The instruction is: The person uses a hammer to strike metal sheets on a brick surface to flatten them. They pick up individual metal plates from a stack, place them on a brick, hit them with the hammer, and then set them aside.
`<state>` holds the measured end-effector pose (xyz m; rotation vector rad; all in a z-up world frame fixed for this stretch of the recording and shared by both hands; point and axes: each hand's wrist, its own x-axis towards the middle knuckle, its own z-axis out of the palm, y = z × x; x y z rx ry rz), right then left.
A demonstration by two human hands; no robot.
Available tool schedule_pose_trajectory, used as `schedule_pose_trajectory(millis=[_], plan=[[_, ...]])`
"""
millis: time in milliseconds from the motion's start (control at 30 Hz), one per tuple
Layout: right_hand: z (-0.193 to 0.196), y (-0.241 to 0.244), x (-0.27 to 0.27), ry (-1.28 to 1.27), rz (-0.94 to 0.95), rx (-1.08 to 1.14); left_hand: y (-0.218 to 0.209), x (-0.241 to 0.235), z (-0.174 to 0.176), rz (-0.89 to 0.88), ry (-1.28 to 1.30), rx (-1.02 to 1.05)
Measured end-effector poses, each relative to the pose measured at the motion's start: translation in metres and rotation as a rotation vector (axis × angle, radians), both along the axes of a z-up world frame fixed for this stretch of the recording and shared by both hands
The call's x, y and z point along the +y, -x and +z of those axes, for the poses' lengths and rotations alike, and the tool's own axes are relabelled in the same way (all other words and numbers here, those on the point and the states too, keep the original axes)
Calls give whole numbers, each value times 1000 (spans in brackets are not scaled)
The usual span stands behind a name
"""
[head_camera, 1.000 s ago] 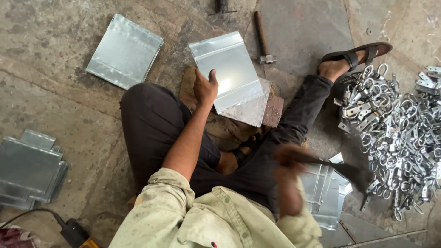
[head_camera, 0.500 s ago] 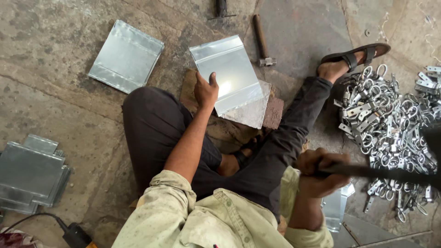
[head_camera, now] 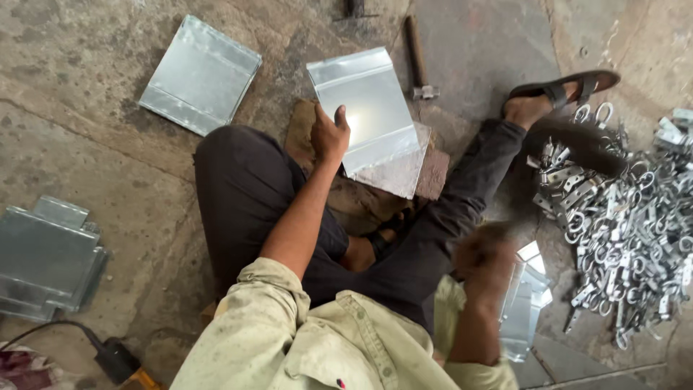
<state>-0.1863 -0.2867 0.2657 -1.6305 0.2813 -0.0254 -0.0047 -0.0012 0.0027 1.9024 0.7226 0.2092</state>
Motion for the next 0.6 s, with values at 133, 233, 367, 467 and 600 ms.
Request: schedule_pose_trajectory(millis=[133, 233, 367, 467, 600], plan=[[-5, -5, 5, -338, 175, -642, -3, 3, 5, 29, 28, -49], [-75, 0, 30, -97, 160, -605, -4, 0, -2, 31, -20, -70], [-111, 18, 66, 449, 331, 123, -7, -2, -5, 67, -53, -159], [-61, 9, 62, 206, 200, 371, -5, 6, 5, 65, -75, -137], [19, 14, 41, -10, -24, 129, -7, 0, 13, 33, -14, -68]])
